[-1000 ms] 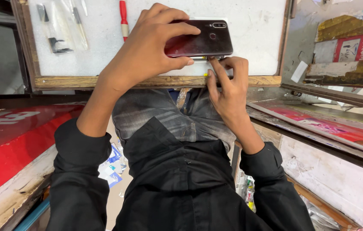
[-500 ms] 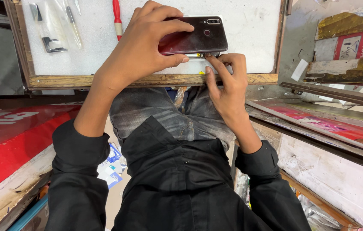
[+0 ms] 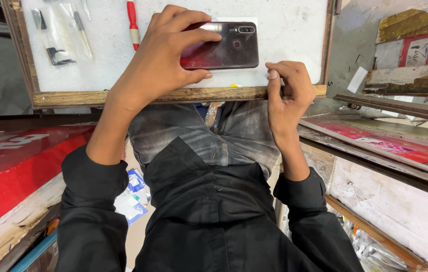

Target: The person disassembles a smartphone, cleans the back cover with a toothbrush, and reassembles the device. They use a screwdriver to remove screws, a toothbrush to clean the back cover, and a plastic card to pry open the case. The person also applies adhesive to the back cover before reattaching it.

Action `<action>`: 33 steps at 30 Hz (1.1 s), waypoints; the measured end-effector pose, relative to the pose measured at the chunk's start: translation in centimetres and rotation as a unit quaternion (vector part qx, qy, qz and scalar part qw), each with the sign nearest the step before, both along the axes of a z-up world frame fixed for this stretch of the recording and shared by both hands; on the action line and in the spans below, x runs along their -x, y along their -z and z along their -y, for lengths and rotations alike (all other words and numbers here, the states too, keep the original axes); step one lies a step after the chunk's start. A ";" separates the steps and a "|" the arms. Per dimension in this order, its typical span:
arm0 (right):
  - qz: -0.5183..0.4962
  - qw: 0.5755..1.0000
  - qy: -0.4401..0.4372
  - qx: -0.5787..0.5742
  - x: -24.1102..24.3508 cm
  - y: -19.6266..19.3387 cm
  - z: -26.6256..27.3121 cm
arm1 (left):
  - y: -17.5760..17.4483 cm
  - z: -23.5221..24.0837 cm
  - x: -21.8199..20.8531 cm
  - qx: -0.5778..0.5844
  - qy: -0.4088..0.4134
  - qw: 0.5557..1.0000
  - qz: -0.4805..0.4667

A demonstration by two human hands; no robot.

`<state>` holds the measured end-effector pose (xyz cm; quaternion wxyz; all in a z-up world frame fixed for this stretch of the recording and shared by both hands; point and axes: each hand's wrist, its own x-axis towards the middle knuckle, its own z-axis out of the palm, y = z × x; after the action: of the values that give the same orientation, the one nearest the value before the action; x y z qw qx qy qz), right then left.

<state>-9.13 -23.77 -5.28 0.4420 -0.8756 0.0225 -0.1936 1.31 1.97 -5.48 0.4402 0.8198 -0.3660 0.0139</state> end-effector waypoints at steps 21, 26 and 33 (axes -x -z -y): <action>-0.060 0.961 -0.250 0.101 -5.8 -1.9 2.8 | 0.2 0.2 0.7 -0.054 -0.030 0.997 0.035; -0.048 0.960 -0.255 0.105 -6.2 -1.7 3.0 | 0.0 0.5 0.9 -0.060 -0.034 0.997 0.025; -0.070 0.961 -0.242 0.115 -6.4 -2.4 2.4 | -0.8 -0.5 2.1 -0.078 -0.051 0.995 0.032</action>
<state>-2.72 -26.21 -2.84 0.3695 -0.9111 -0.1818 -0.0205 -0.78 2.50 -4.64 0.3619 0.8684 -0.3372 0.0339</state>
